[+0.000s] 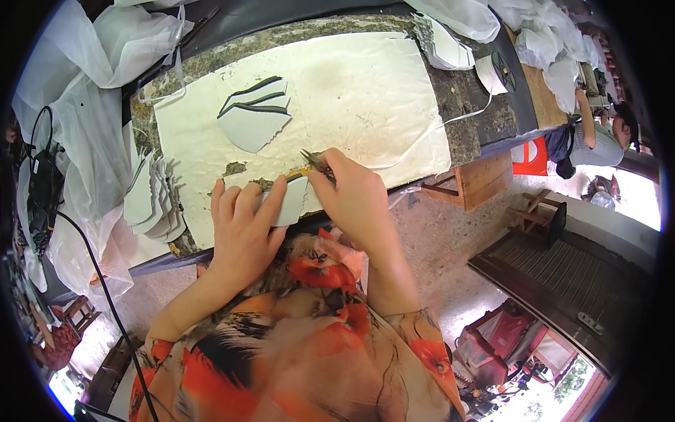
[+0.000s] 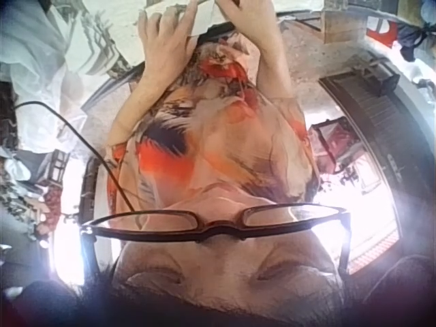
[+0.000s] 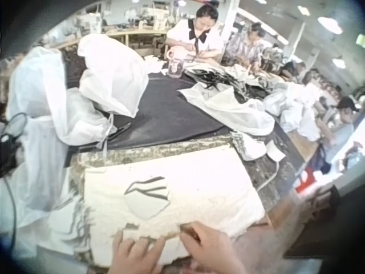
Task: Applying decorative or structural strips to shoe upper components using a small tool.
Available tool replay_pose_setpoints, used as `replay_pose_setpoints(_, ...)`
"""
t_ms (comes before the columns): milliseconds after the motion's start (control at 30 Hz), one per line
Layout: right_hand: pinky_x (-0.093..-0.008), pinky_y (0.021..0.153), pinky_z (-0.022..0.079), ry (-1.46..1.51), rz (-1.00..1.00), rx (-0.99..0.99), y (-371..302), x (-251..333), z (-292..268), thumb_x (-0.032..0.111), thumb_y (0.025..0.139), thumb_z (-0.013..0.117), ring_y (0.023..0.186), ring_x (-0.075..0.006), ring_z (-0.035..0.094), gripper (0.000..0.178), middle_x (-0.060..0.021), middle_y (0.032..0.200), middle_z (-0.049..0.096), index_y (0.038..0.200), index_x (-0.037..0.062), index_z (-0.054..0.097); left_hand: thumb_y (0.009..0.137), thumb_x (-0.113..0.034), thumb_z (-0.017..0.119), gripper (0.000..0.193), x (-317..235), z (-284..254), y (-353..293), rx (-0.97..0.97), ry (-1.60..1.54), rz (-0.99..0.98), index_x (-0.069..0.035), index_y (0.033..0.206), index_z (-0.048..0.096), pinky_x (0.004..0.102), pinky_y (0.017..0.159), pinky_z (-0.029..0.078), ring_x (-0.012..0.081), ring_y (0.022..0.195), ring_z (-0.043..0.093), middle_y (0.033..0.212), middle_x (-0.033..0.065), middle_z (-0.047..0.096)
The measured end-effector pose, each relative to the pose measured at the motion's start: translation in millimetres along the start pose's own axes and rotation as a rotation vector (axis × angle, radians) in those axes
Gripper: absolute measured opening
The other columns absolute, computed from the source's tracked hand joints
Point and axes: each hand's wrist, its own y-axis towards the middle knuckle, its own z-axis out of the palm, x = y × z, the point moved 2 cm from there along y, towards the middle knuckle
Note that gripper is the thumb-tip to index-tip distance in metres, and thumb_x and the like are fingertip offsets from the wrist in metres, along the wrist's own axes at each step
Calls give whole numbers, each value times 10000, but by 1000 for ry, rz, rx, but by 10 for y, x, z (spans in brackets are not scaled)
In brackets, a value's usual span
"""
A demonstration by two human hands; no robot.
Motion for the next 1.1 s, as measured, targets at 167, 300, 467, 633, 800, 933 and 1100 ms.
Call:
replay_pose_setpoints(167,-327,727,544,414,153,272,-20,-71,-59,275,921,751,786,-198,706,363,-132,860,727,1140,-4,671,718,-144,813,751,44,114,-169,-173,-12,33,-196,1439,609,598,1162,307,340,1255,463,1345,99,509)
replay_pose_setpoints(300,-271,713,532,530,196,378,-22,-20,-69,195,930,768,765,-80,595,299,-19,887,661,1094,-37,674,738,-137,808,710,75,133,-164,-196,-5,30,-206,1421,626,590,1161,310,345,1273,458,1363,98,504)
replay_pose_setpoints(467,-248,695,487,796,229,380,1,-84,49,214,904,774,788,-71,588,286,1,843,656,1026,-27,679,789,-96,768,728,86,56,-186,-210,-110,85,-166,1484,562,567,1177,299,375,1347,434,1457,147,473)
replay_pose_setpoints(633,-212,655,414,742,263,466,-7,-4,-99,166,907,760,752,-36,510,197,46,823,598,1004,12,684,852,-168,752,698,304,-416,-18,-181,-768,-109,-41,1495,512,446,1135,370,327,1283,497,1414,153,530)
replay_pose_setpoints(800,-214,656,402,749,241,481,-7,65,-75,162,908,766,755,-31,496,202,55,830,597,1025,15,693,949,-249,738,432,462,-415,210,300,-1023,-433,-24,1308,654,289,836,498,143,901,595,1050,81,688)
replay_pose_setpoints(933,-224,660,411,730,169,455,-29,138,-48,176,908,770,765,-39,493,245,51,836,602,1053,-8,699,1018,-244,674,307,593,-316,115,564,-1258,-469,-25,1233,691,259,814,488,71,895,567,1020,7,682)
replay_pose_setpoints(1100,-237,671,445,655,134,481,-5,105,-28,176,913,762,786,-50,525,269,32,853,629,1091,-15,695,1071,-338,598,343,608,-393,261,464,-1513,-441,-20,1139,706,228,837,469,61,900,553,1009,-11,662)
